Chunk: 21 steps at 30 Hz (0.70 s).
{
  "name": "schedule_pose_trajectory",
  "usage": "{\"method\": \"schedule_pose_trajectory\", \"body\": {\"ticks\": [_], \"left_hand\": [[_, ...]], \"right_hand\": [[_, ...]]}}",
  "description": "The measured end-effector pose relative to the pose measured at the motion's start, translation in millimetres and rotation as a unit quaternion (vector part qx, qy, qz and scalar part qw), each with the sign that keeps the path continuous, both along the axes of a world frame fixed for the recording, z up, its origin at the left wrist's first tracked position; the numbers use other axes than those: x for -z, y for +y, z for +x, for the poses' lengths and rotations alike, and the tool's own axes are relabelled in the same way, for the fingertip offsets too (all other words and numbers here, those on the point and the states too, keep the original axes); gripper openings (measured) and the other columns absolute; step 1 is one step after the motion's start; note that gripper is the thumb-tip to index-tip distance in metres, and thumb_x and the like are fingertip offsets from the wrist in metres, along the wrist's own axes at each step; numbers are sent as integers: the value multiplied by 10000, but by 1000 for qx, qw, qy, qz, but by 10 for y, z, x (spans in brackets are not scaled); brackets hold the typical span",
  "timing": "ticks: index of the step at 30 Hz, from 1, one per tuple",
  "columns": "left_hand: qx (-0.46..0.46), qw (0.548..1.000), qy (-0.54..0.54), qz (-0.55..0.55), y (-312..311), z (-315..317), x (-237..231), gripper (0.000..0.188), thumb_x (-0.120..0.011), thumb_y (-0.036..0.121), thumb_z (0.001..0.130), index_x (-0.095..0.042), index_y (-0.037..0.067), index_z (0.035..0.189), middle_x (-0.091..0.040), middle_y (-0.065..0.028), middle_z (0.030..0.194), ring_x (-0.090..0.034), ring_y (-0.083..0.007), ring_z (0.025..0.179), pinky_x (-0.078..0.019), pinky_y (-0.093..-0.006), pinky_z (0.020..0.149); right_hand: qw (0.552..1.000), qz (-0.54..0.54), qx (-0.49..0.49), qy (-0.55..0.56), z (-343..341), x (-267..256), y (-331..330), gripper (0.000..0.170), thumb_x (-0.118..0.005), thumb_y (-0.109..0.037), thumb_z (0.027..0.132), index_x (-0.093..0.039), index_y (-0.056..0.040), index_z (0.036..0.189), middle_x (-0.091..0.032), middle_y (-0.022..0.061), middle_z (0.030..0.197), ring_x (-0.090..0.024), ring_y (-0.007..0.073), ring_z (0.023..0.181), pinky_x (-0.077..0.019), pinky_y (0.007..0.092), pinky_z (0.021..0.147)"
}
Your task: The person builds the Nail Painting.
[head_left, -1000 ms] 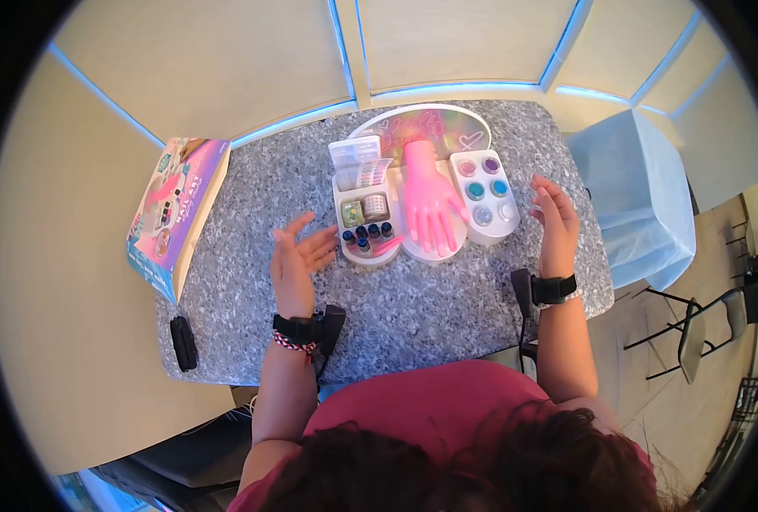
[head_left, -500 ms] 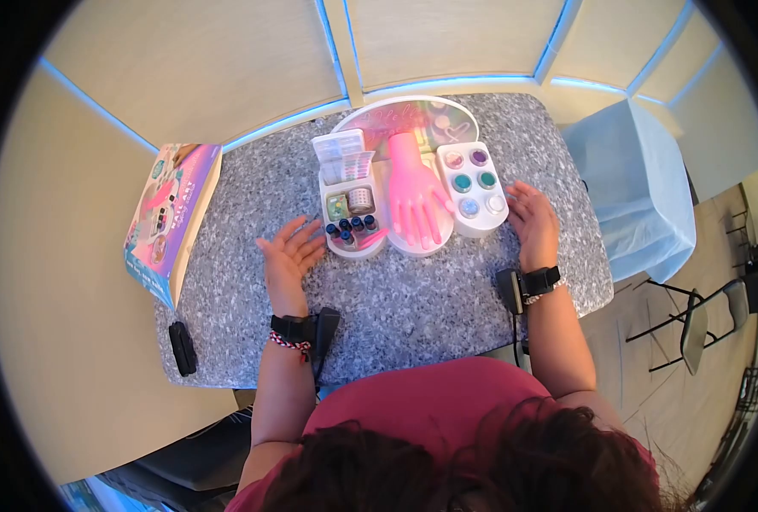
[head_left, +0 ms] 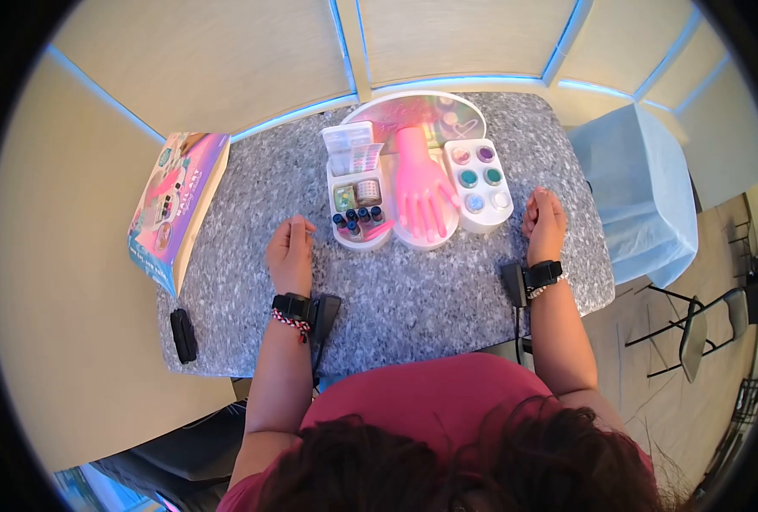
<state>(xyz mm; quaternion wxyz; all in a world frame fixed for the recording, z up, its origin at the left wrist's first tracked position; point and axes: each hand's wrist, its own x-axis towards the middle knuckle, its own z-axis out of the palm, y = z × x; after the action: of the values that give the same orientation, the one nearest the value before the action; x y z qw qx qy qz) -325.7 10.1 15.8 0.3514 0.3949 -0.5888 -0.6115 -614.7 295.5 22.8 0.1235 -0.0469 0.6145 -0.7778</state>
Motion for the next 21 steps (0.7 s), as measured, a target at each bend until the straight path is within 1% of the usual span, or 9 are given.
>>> {"method": "schedule_pose_trajectory", "body": {"ticks": [1, 4, 7, 13, 21], "left_hand": [[-2, 1000, -7, -9, 9, -13, -22, 382, -582, 344, 1149, -696, 82, 896, -426, 103, 655, -315, 0, 563, -224, -233, 514], [17, 1000, -6, -8, -6, 6, -38, 382, -585, 347, 1148, -699, 77, 904, -421, 105, 651, -309, -2, 566, -225, -235, 522], [13, 1000, 1, -7, -9, 8, -14, 382, -585, 347, 1148, -699, 75, 906, -420, 109, 652, -306, -1, 565, -222, -238, 518], [19, 999, 25, 17, 0, 33, -25, 376, -586, 351, 1148, -700, 79, 914, -430, 110, 659, -313, 7, 568, -223, -226, 510], [17, 999, 32, 24, -3, 53, -18, 366, -591, 358, 1146, -700, 89, 923, -446, 104, 670, -325, 11, 564, -232, -218, 502]], "right_hand": [[1000, -5, -6, 3, 2, -4, -8, 338, -632, -293, 1098, -595, -138, 800, -439, -95, 642, -339, 18, 526, -223, 235, 470], [1000, 5, -8, 15, -1, 12, -15, 348, -628, -299, 1102, -592, -141, 794, -413, -108, 623, -316, 13, 511, -209, 235, 469], [1000, 13, -16, 14, 9, -11, -6, 358, -622, -305, 1106, -593, -141, 790, -396, -118, 609, -302, 9, 506, -201, 233, 469], [999, 39, -3, 12, 7, 2, -16, 375, -631, -318, 1103, -587, -150, 771, -397, -119, 597, -294, 6, 503, -197, 233, 465], [999, 34, -1, 10, 18, -17, -17, 384, -640, -320, 1097, -576, -161, 754, -411, -119, 597, -295, 6, 495, -197, 231, 455]]}}
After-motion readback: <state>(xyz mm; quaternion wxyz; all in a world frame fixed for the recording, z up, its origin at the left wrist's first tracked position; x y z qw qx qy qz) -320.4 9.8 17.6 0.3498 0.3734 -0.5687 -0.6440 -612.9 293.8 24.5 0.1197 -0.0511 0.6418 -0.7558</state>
